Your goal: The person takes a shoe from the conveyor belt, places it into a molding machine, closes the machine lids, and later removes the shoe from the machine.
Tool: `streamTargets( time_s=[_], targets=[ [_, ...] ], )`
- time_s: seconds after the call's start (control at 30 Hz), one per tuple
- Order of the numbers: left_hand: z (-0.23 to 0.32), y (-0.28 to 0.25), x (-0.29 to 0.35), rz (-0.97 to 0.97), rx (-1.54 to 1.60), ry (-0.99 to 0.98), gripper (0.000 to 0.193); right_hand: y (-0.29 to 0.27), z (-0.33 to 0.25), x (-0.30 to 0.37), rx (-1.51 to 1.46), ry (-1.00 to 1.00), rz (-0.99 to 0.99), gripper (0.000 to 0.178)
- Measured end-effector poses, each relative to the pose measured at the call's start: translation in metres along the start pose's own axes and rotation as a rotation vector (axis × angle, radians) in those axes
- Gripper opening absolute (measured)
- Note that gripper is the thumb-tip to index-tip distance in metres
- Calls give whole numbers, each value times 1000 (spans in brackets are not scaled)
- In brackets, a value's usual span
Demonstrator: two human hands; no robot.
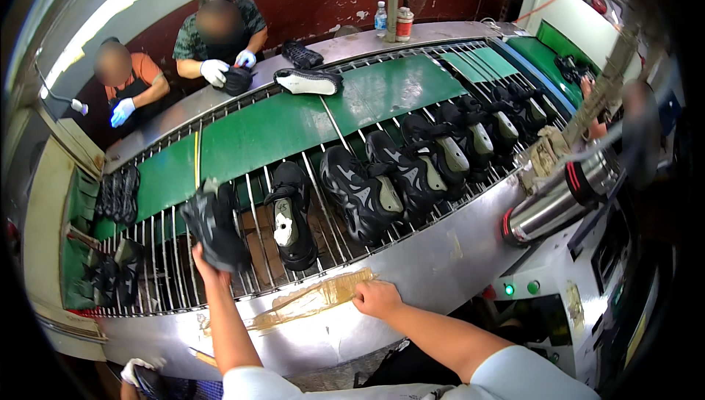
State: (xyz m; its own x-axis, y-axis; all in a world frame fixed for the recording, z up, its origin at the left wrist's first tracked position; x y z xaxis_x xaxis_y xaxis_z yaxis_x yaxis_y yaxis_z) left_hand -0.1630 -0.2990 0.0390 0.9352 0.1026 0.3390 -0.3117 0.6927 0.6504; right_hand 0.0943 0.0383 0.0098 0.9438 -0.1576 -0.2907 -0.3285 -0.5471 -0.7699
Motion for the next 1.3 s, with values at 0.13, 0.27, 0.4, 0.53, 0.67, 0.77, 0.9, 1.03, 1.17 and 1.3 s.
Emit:
streamTargets(
  time_s=[0.13,0.27,0.4,0.53,0.67,0.77,0.9,1.03,1.17,1.3],
  targets=[
    [-5,-85,142,43,-505,399,58,-4,-9,0,-16,33,-4,15],
    [-39,-6,281,-399,54,-186,83,-8,0,-6,-98,251,-147,17],
    [-47,48,369,-165,-71,-450,72,-9,-2,9,-1264,849,-537,31],
    [-45,162,436,-508,-272,-652,49,-90,-63,20,-2200,779,-437,51],
    [-103,189,460,-896,-502,-794,70,-178,-51,39,-2285,372,-135,47],
    [-145,184,470,-973,-266,-998,82,-230,-3,84,-2237,114,165,46],
    [-195,156,481,-884,203,-1353,89,-297,51,181,-2112,-186,567,45],
    [-267,133,471,-541,-355,-1184,50,-320,15,253,-1935,487,515,51],
    [-288,194,483,-837,-504,-795,44,-249,43,364,-2271,1084,102,53],
    [-328,235,498,-936,-604,-584,40,-291,-9,332,-2509,789,7,62]
  ],
)
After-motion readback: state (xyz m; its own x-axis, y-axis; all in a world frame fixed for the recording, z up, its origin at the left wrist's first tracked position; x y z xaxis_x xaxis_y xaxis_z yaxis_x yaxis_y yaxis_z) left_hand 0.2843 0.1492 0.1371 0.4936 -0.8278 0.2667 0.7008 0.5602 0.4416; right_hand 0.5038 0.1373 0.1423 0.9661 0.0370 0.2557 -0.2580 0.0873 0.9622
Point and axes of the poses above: each hand's wrist, its own x-axis away from the middle knuckle, its own y-axis out of the palm, z = x × y, the point moved 3 cm from there along -x, towards the middle knuckle, and after that the axes turned 7 degrees about z, right-handed, at the moved point
